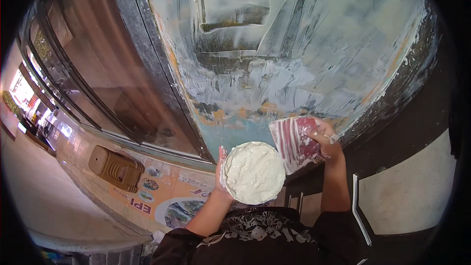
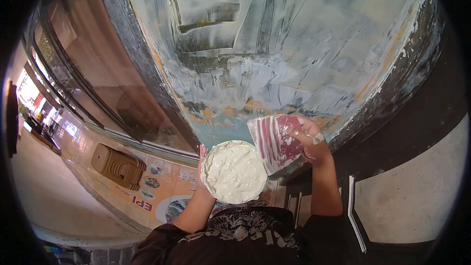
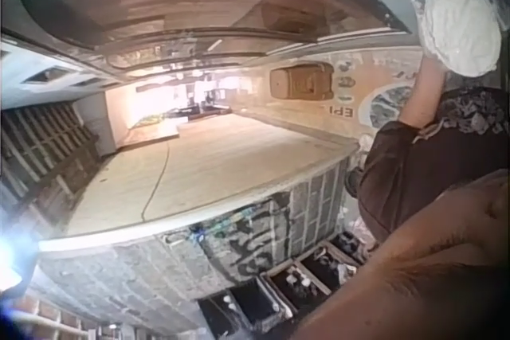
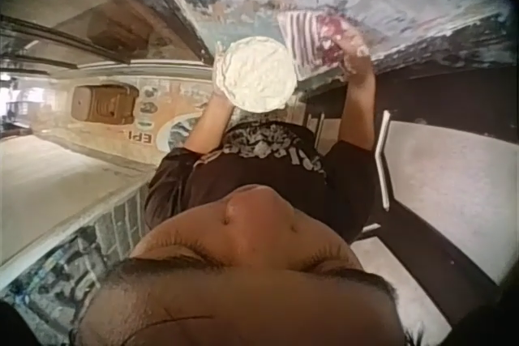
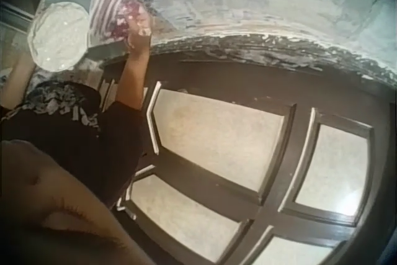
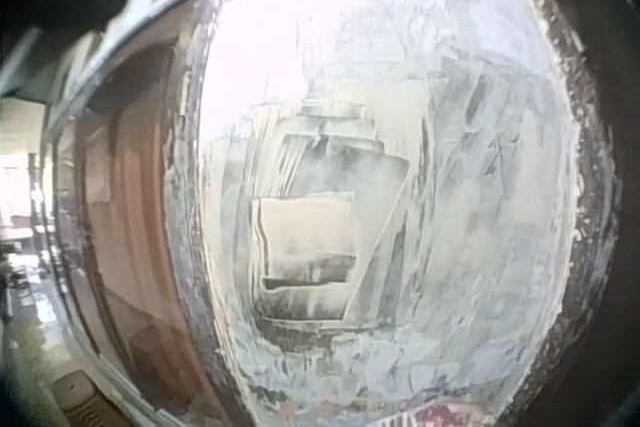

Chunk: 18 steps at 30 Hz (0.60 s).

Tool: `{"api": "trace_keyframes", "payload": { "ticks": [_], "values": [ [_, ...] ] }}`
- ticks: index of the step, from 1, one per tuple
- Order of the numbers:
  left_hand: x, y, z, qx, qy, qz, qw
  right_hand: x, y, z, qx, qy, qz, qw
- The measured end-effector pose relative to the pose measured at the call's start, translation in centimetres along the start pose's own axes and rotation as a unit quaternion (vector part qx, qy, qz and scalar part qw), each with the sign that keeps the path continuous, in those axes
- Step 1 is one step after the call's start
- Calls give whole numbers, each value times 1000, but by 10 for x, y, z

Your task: Apply wall putty to a damaged or uneven wall surface using a putty knife/spatula.

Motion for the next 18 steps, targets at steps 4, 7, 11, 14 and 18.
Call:
{"api": "trace_keyframes", "payload": {
  "ticks": [4, 7, 11, 14, 18],
  "values": [
    [-3, 1, -4, 4, -12, -11, 1000, -2, 0, -10, 104, -45, -9, 993],
    [-1, 0, -2, -36, 1, -20, 999, -1, -15, -11, 79, 3, 32, 996],
    [-2, 10, 2, -53, 24, -50, 997, -2, -17, -1, 31, 78, 49, 995],
    [-2, 17, -4, -19, 6, -57, 998, 23, -74, -45, 260, -67, 414, 870],
    [5, 35, -5, -47, 22, -86, 995, 27, -82, -62, 428, 44, 298, 852]
  ]
}}
Point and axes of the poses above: each hand's wrist, its own x-axis away from the middle knuckle, its own z-axis out of the back of the hand, y = z × x, the point moved 10 cm from there along -x, towards the middle knuckle, and after that the axes turned 9 degrees about x, right-handed, at the moved point
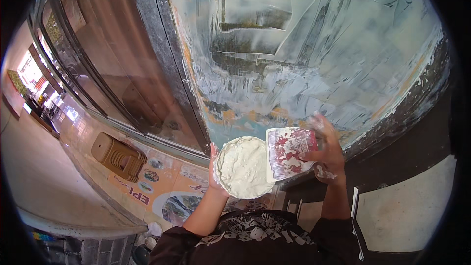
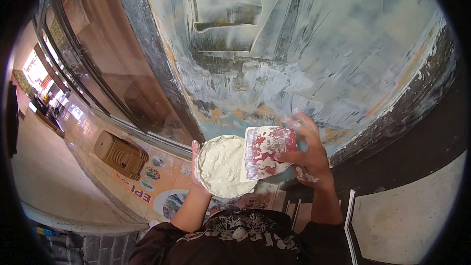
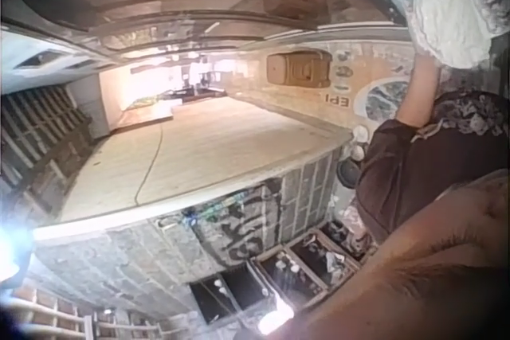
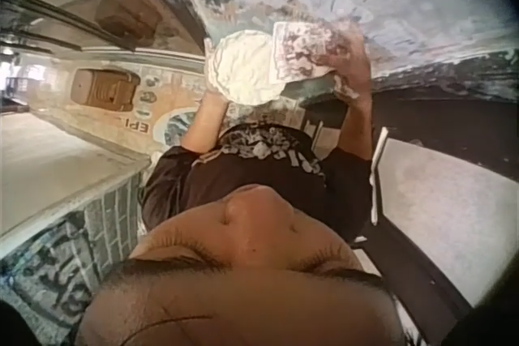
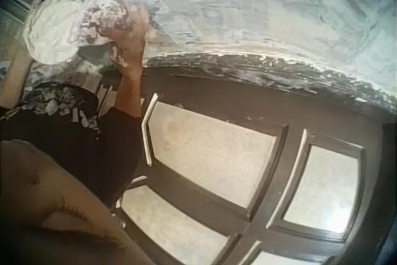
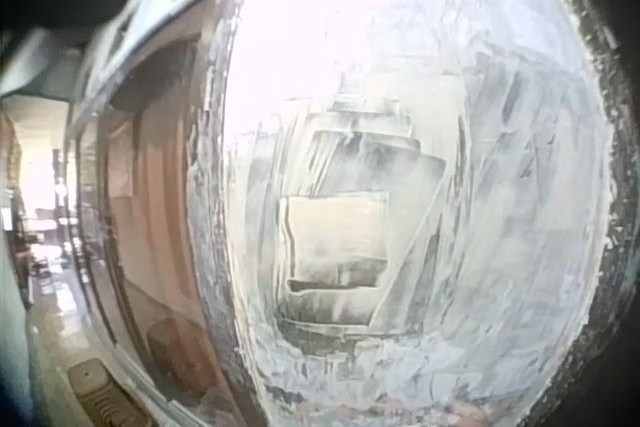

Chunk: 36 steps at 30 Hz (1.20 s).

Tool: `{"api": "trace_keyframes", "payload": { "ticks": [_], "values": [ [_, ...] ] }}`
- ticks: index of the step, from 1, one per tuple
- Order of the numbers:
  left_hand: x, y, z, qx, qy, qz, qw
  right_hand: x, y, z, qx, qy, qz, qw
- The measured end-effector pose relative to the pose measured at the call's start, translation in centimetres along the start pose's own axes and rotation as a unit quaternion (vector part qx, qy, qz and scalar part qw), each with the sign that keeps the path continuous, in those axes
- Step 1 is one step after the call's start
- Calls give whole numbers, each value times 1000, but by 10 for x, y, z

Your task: Apply wall putty to a damaged or uneven wall surface using a putty knife/spatula.

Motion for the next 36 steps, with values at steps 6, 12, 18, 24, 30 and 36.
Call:
{"api": "trace_keyframes", "payload": {
  "ticks": [6, 12, 18, 24, 30, 36],
  "values": [
    [2, 11, -9, 15, -28, 7, 999, 12, 39, -14, -230, -15, -150, 961],
    [4, 18, -8, 18, -14, 22, 999, 4, 8, -18, -57, 5, -5, 998],
    [8, 29, -5, -14, -9, 23, 1000, 1, 9, -19, -61, 19, -18, 998],
    [13, 35, -8, 0, -14, 40, 999, 13, 50, -38, -220, -6, -74, 973],
    [15, 42, -7, -20, 15, 37, 999, 18, 75, -82, -308, -57, -173, 934],
    [21, 52, 3, -53, 32, 33, 997, 1, 57, -95, -390, 4, -215, 895]
  ]
}}
Point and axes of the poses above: each hand's wrist, its own x-axis away from the middle knuckle, its own z-axis out of the back of the hand, y = z × x, the point moved 10 cm from there along -x, towards the middle knuckle, and after that the axes turned 9 degrees about x, right-handed, at the moved point
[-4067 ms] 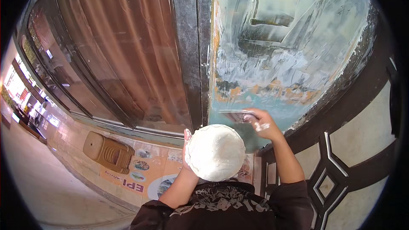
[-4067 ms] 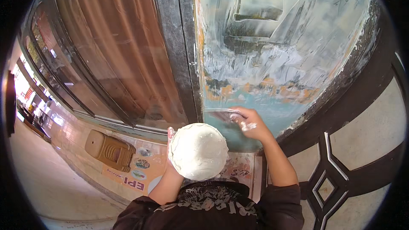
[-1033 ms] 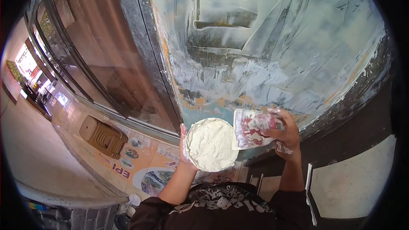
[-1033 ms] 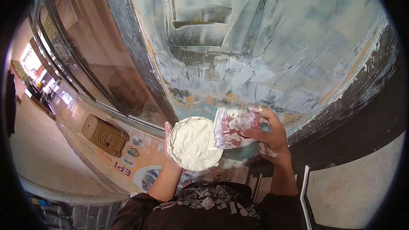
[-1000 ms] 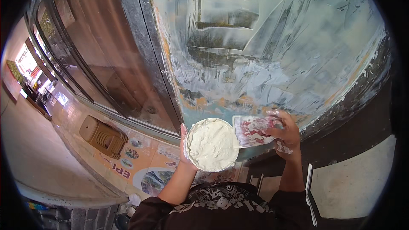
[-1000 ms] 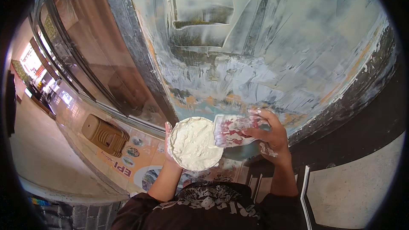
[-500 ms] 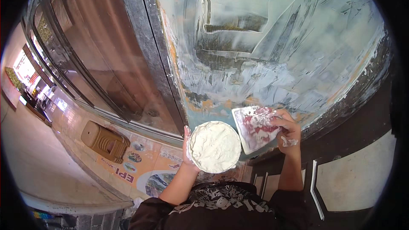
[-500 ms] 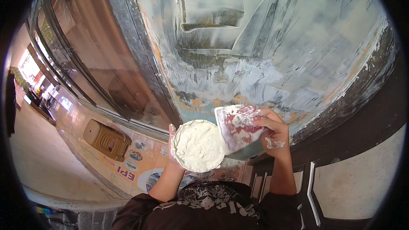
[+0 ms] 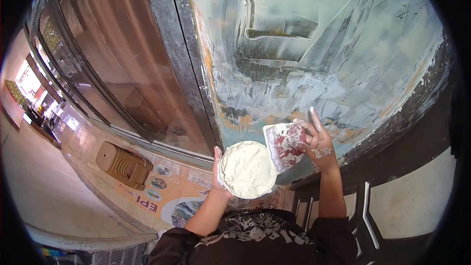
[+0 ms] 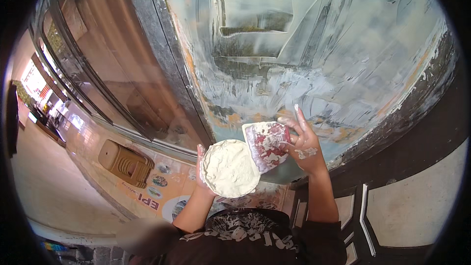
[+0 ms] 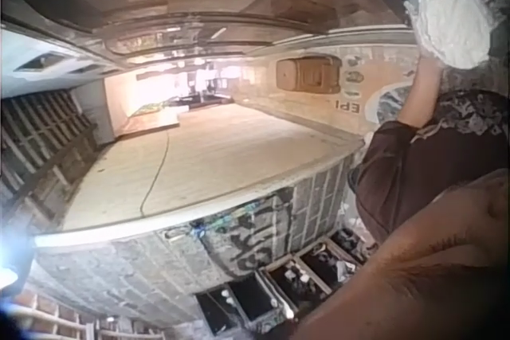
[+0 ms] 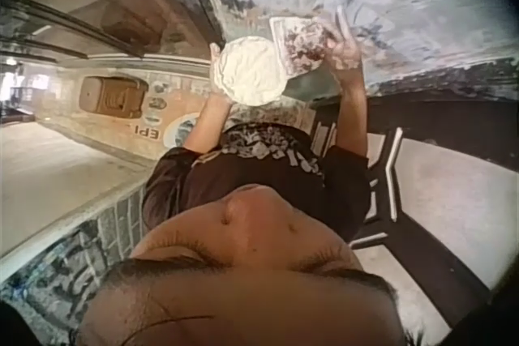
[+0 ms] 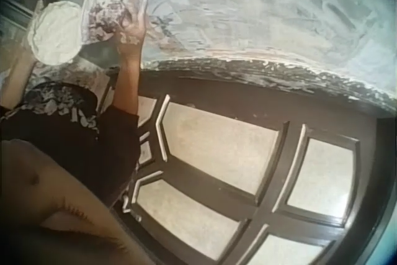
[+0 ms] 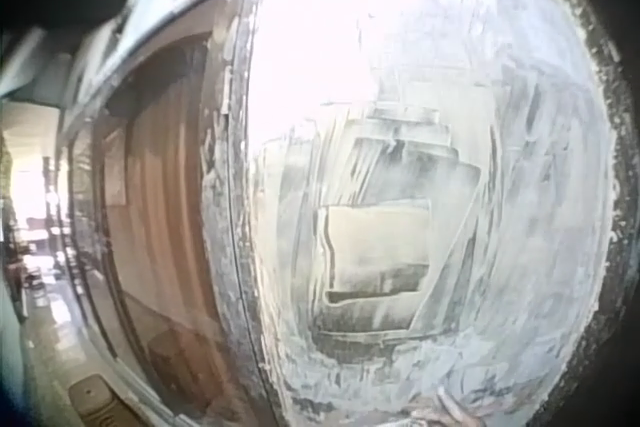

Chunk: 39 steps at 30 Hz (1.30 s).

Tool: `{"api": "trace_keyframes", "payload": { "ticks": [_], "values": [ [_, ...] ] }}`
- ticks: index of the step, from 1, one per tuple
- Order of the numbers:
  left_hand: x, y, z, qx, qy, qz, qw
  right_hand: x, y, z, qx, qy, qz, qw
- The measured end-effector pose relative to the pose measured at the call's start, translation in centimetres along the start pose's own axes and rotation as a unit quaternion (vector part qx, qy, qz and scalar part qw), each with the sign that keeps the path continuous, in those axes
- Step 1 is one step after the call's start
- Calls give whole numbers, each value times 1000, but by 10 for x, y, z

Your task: Apply wall putty to a damaged or uneven wall surface using a putty knife/spatula.

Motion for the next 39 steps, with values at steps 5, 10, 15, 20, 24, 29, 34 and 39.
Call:
{"api": "trace_keyframes", "payload": {
  "ticks": [5, 10, 15, 20, 24, 29, 34, 39],
  "values": [
    [3, 4, -2, 1, -7, 4, 1000, 0, 53, -3, -23, -128, -161, 978],
    [6, 13, 5, -54, 34, -30, 998, 2, 56, -10, -28, -144, -197, 969],
    [7, 19, 4, -66, 33, -49, 996, 2, 38, -25, 84, -160, -193, 964],
    [7, 20, 6, -58, 29, -47, 997, 1, 32, -29, 87, -160, -199, 963],
    [8, 21, 4, -47, 45, -52, 997, 1, 29, -32, 174, -206, -195, 943],
    [8, 14, -1, -58, 28, -39, 997, 0, 19, -47, 179, -215, -208, 937],
    [10, 6, -6, -72, 20, -29, 997, -6, 7, -59, 208, -216, -190, 935],
    [9, -14, -33, 39, -93, 33, 994, -11, 12, -60, 197, -220, -143, 945]
  ]
}}
Point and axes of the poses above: each hand's wrist, its own x-axis away from the middle knuckle, its own z-axis out of the back of the hand, y = z × x, the point moved 10 cm from there along -x, towards the middle knuckle, and after that the axes turned 9 degrees about x, right-handed, at the moved point
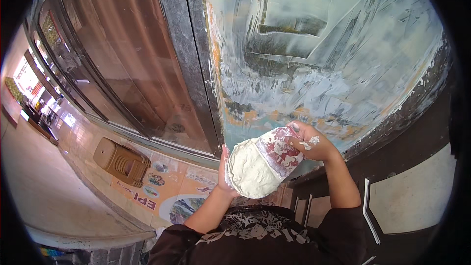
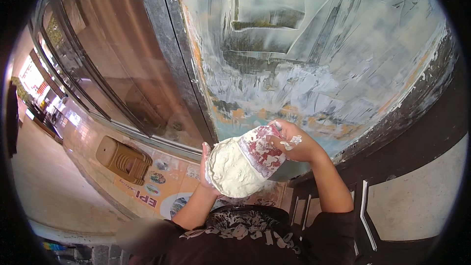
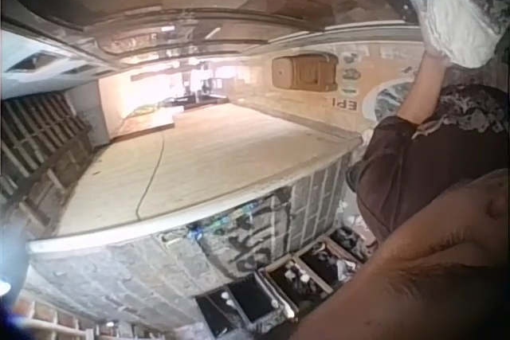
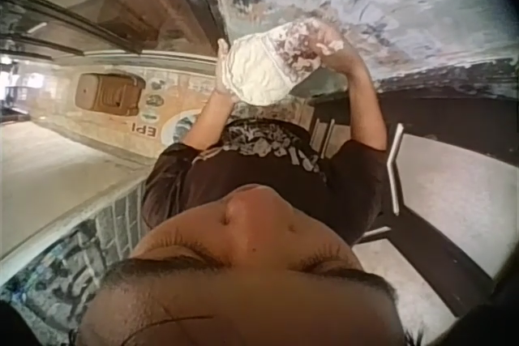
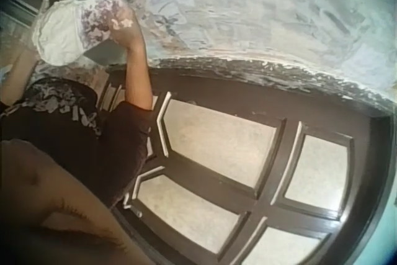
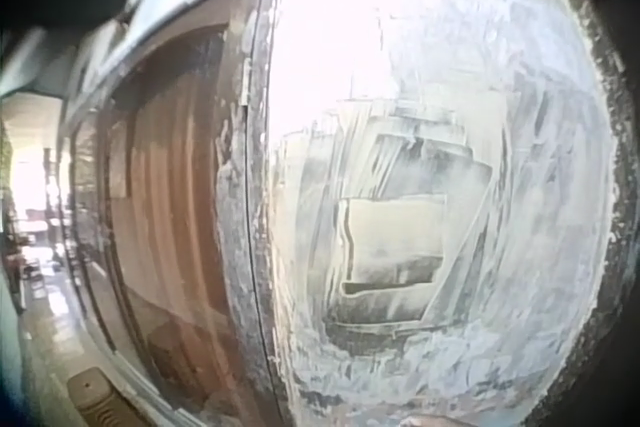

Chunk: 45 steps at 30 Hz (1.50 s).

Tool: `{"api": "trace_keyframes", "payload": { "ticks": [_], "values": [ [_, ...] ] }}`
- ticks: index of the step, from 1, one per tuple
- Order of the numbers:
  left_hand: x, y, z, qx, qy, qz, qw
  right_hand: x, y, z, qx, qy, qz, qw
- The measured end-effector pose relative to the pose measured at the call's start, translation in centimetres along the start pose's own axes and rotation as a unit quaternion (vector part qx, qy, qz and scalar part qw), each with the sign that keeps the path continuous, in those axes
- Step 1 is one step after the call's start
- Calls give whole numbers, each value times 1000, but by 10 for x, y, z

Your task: Apply wall putty to a damaged or uneven wall surface using a putty knife/spatula.

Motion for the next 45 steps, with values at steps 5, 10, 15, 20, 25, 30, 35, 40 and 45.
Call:
{"api": "trace_keyframes", "payload": {
  "ticks": [5, 10, 15, 20, 25, 30, 35, 40, 45],
  "values": [
    [0, 4, 15, -117, 90, -26, 989, -5, 2, 0, 7, -16, 1, 1000],
    [5, 7, 19, -139, 147, -44, 978, -8, -1, -1, -26, -28, -5, 999],
    [4, 3, 16, -35, 47, -10, 998, -12, -9, -2, -11, -34, 29, 999],
    [5, 5, 15, -53, 37, -17, 998, -14, -5, -2, 13, -47, 29, 998],
    [5, 5, 16, -90, 45, -37, 994, -19, 9, -2, -34, -58, 23, 997],
    [3, 2, 16, -115, 83, -40, 989, -22, 14, -9, -55, -89, 4, 994],
    [0, -1, 22, -122, 94, -33, 988, -27, 19, -10, -48, -72, 26, 996],
    [1, 5, 21, -129, 96, -49, 986, -31, 14, -18, -13, -89, 23, 996],
    [1, 9, 23, -145, 100, -61, 983, -34, 11, -24, -33, -102, 27, 994]
  ]
}}
Point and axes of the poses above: each hand's wrist, its own x-axis away from the middle knuckle, its own z-axis out of the back of the hand, y = z × x, the point moved 10 cm from there along -x, towards the middle knuckle, and after that the axes turned 9 degrees about x, right-handed, at the moved point
